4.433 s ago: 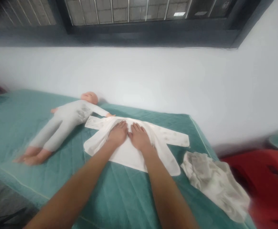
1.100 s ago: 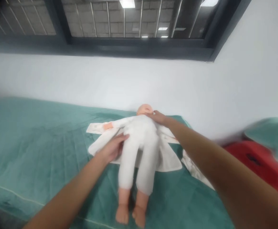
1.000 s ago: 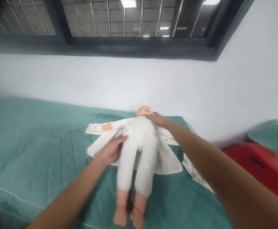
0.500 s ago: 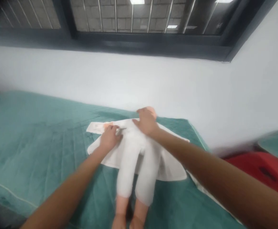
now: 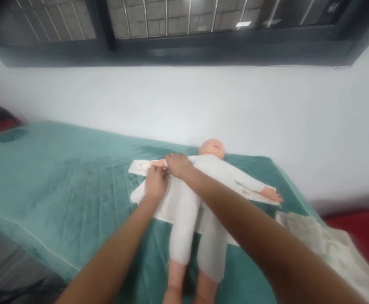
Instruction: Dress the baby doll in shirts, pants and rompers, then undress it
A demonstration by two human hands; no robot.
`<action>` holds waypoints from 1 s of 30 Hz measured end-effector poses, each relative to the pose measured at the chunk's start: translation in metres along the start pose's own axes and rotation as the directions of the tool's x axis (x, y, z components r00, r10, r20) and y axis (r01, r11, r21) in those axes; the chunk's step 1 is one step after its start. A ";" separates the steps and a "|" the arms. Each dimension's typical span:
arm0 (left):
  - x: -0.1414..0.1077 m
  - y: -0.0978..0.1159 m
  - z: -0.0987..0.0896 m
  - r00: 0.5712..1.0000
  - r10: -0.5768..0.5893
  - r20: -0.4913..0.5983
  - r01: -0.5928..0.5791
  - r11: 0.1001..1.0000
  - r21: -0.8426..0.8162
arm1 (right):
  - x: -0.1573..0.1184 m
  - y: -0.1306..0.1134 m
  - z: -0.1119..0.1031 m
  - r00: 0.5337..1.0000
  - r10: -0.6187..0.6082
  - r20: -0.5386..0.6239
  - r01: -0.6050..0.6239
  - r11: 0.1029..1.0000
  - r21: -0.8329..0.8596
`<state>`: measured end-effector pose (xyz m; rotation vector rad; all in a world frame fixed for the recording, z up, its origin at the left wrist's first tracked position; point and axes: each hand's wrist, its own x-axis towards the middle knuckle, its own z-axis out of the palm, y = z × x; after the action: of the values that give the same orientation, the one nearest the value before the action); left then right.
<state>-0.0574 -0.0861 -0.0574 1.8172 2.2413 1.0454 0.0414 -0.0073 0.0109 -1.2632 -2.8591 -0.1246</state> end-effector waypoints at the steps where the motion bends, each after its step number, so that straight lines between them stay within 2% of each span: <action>1: 0.000 -0.001 0.001 1.000 -0.016 -0.014 0.016 0.999 -0.047 | -0.002 0.003 -0.001 1.000 -0.003 -0.010 0.003 1.000 0.007; 9: 0.001 -0.010 -0.004 0.971 -0.195 -0.137 0.157 0.955 -0.252 | -0.023 0.019 -0.011 0.998 -0.018 -0.061 0.021 0.998 0.053; 14: -0.001 -0.010 -0.009 0.946 -0.262 -0.193 0.184 0.920 -0.346 | -0.034 0.024 -0.010 0.996 -0.081 -0.037 0.082 0.996 0.046; 17: -0.003 -0.009 -0.012 0.940 -0.271 -0.208 0.179 0.908 -0.378 | -0.037 0.021 -0.010 0.997 -0.071 -0.004 0.071 0.997 0.003; 22: -0.006 -0.005 -0.010 0.967 -0.182 -0.178 0.104 0.921 -0.376 | -0.036 0.010 -0.008 1.000 -0.018 0.011 0.018 0.999 -0.027; 25: -0.007 0.000 -0.005 0.995 -0.017 -0.098 -0.016 0.943 -0.332 | -0.032 0.004 -0.004 1.000 0.016 -0.003 -0.016 0.999 -0.032; 28: -0.008 0.003 -0.002 0.993 0.110 -0.032 -0.115 0.956 -0.270 | -0.028 -0.005 -0.004 0.998 0.060 -0.019 -0.060 0.998 -0.028; 30: -0.008 0.003 -0.003 0.993 0.114 -0.036 -0.120 0.961 -0.250 | -0.030 -0.010 -0.008 0.996 0.078 -0.035 -0.079 0.997 -0.020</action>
<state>-0.0539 -0.0943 -0.0564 1.8535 1.9255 1.3070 0.0544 -0.0364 0.0166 -1.3609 -2.7822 -0.1744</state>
